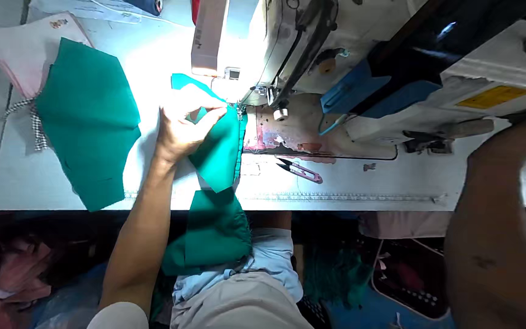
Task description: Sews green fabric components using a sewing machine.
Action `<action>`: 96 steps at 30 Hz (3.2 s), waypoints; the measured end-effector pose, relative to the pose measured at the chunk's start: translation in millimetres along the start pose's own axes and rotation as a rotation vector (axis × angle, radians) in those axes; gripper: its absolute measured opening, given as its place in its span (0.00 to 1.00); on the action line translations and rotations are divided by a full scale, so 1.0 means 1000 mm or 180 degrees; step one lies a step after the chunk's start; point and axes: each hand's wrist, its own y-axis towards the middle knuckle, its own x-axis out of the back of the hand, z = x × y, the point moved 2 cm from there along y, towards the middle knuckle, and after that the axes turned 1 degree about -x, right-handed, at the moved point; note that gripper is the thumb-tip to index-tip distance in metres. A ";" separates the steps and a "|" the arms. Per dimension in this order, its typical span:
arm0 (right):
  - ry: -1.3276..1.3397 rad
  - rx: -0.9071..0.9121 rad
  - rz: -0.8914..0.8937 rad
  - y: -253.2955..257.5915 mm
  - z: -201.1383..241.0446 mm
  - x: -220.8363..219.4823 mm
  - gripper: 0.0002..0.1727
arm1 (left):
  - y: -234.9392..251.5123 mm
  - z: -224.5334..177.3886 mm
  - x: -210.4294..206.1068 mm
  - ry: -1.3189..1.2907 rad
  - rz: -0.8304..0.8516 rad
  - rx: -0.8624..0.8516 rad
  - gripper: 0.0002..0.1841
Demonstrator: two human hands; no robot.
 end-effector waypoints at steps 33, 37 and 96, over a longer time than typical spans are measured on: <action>0.0013 0.0287 0.1964 -0.223 0.028 -0.208 0.13 | -0.012 0.002 -0.062 0.1975 0.0482 0.0713 0.12; -0.0293 0.0386 0.1934 -0.228 0.028 -0.208 0.16 | -0.020 -0.002 -0.060 0.1972 -0.0014 0.0428 0.10; 0.0186 0.0365 0.2037 -0.228 0.022 -0.207 0.19 | -0.017 0.001 -0.064 0.2234 0.0029 0.0175 0.11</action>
